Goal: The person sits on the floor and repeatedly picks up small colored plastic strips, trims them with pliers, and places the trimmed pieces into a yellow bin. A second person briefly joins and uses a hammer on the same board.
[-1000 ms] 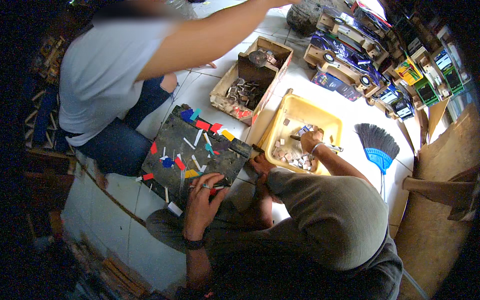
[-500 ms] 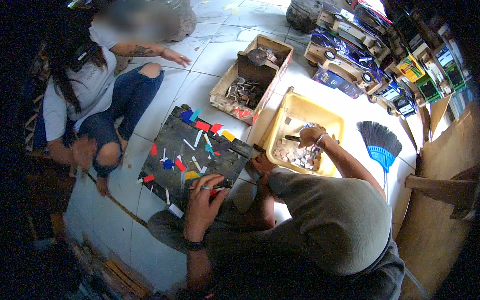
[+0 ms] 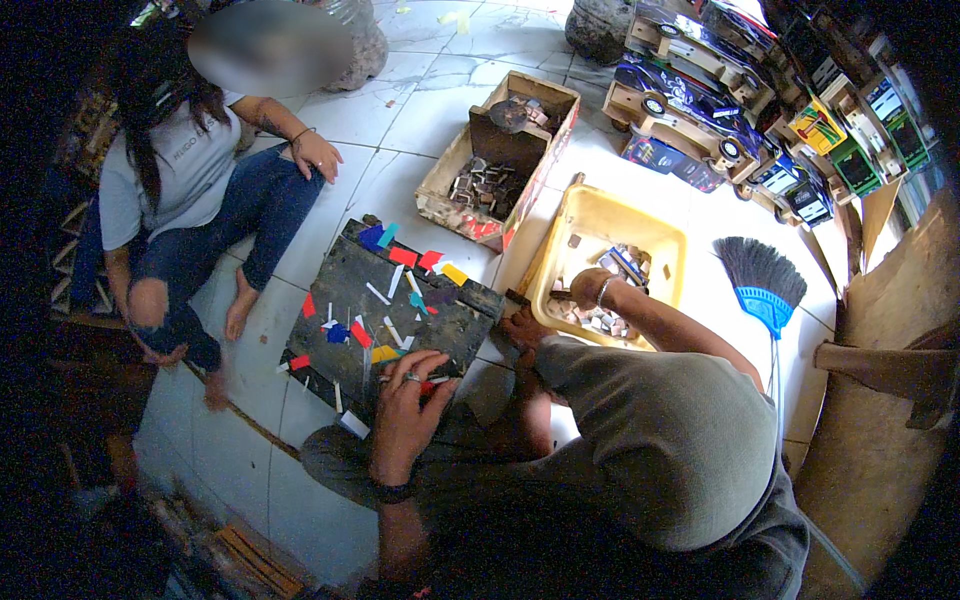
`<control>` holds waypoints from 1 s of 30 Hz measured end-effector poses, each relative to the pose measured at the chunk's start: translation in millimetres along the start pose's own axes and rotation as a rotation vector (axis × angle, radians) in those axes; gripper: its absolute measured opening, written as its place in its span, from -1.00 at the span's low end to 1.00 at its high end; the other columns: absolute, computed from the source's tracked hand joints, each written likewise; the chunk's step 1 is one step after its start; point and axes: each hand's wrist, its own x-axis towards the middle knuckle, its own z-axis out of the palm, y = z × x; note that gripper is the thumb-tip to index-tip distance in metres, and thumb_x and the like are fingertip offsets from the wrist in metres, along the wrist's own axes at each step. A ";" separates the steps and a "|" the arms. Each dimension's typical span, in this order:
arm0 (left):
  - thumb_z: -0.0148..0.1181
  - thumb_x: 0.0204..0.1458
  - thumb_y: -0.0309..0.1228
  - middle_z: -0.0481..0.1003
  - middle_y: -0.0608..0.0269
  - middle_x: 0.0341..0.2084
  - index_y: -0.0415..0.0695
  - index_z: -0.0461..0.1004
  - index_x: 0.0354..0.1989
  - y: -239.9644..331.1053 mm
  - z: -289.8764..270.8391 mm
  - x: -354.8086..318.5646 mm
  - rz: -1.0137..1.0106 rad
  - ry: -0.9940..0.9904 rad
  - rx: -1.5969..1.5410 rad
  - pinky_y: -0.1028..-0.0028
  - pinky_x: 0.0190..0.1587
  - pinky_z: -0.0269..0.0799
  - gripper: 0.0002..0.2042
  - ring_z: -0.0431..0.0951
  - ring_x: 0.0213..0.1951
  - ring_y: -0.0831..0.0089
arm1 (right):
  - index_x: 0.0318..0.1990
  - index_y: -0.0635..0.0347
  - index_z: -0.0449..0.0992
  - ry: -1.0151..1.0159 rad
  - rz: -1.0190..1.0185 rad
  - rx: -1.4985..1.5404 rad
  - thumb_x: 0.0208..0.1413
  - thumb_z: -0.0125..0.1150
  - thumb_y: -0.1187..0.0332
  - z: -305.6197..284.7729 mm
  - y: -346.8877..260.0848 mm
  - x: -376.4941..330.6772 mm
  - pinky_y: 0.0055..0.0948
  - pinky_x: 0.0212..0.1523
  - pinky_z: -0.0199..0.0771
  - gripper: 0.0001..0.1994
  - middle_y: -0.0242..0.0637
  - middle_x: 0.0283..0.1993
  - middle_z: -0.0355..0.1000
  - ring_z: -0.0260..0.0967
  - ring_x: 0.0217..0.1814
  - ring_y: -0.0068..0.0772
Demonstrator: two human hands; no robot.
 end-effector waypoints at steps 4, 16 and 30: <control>0.33 0.17 -0.31 0.50 0.15 0.09 -0.15 0.55 0.10 2.1 -0.7 -0.4 -0.025 -0.008 -0.014 0.15 0.17 0.39 -0.65 0.45 0.12 0.07 | -0.22 0.24 0.73 0.051 -0.047 -0.011 0.03 0.38 -0.05 -1.2 -5.8 -6.8 -0.12 -0.06 0.58 -0.53 -0.04 -0.24 0.65 0.63 -0.13 0.01; 0.32 0.18 -0.32 0.50 0.11 0.11 -0.15 0.54 0.11 2.8 -3.1 -0.9 0.006 -0.009 0.006 0.15 0.17 0.41 -0.65 0.48 0.11 0.05 | -0.21 0.23 0.70 -0.080 -0.047 0.379 0.06 0.34 -0.30 -81.0 37.5 -111.2 -0.28 -0.30 0.52 -0.36 -0.27 -0.37 0.62 0.53 -0.33 -0.34; 0.23 0.21 -0.56 0.53 0.05 0.16 -0.13 0.45 0.27 43.8 -5.2 22.2 0.232 0.171 -0.361 0.28 0.18 0.47 -0.57 0.56 0.17 0.12 | -0.13 0.28 0.60 -0.426 -0.888 0.544 0.32 0.26 -0.04 -161.1 -86.5 -185.2 -0.48 -0.33 0.46 -0.55 -0.39 -0.37 0.58 0.50 -0.30 -0.57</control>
